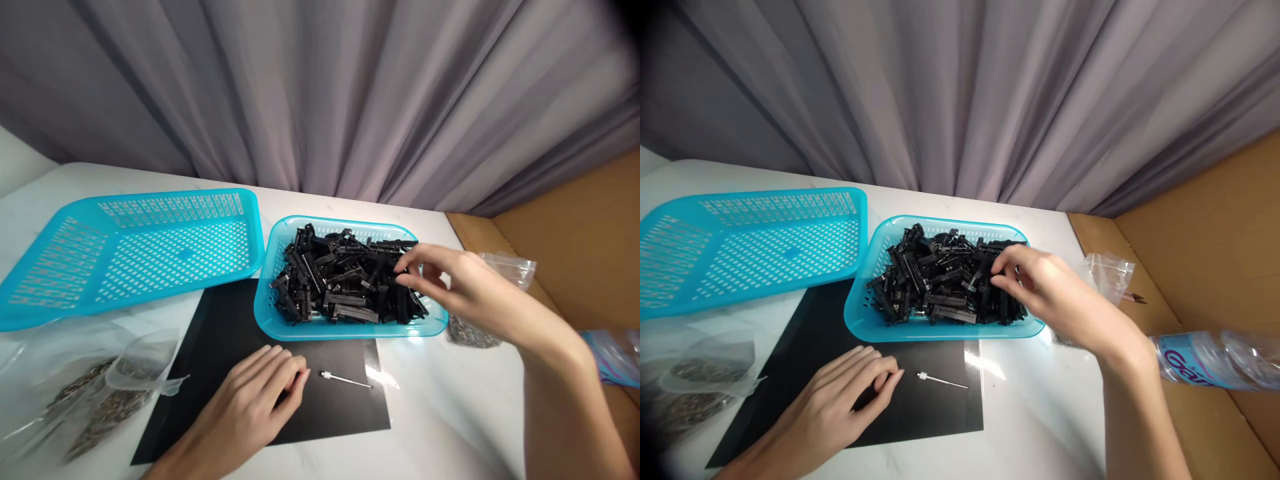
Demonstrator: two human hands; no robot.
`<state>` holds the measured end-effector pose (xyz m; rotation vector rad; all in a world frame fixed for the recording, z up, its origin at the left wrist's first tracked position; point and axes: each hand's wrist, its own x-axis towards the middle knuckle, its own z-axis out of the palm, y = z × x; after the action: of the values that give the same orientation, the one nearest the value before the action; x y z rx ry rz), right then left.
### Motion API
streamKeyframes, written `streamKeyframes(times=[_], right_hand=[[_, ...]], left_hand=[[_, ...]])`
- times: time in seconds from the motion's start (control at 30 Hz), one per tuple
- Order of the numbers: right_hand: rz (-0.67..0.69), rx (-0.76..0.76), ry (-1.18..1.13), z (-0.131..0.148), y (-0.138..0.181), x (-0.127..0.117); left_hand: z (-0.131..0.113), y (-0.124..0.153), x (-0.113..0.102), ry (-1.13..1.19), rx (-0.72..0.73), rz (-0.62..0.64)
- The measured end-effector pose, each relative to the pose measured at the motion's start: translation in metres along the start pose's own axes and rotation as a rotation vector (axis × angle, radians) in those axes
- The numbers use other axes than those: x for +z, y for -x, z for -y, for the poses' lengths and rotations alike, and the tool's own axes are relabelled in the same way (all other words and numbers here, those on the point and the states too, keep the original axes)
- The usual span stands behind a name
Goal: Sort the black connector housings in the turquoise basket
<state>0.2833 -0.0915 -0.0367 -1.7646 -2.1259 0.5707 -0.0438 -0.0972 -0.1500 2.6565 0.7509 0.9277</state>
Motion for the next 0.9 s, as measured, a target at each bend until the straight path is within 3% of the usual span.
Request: streamKeyframes(times=[0.1,0.2,0.37,0.7,0.9], right_hand=[[0.196,-0.152,-0.054,0.017,-0.005,0.012],[0.281,-0.13,0.021,0.026,-0.01,0.023],[0.253,-0.063,0.121,0.026,-0.013,0.027],[-0.063,-0.031,0.049,0.015,-0.008,-0.001],[0.198,-0.258,0.063,0.031,-0.02,0.033]], left_hand=[[0.0,-0.001,-0.001,0.001,0.0,0.005],[0.0,-0.003,-0.001,-0.014,0.011,0.002],[-0.001,-0.005,-0.001,0.001,0.01,0.011],[0.002,-0.005,0.001,-0.021,0.024,-0.013],[0.002,-0.005,0.001,-0.037,0.028,-0.009]])
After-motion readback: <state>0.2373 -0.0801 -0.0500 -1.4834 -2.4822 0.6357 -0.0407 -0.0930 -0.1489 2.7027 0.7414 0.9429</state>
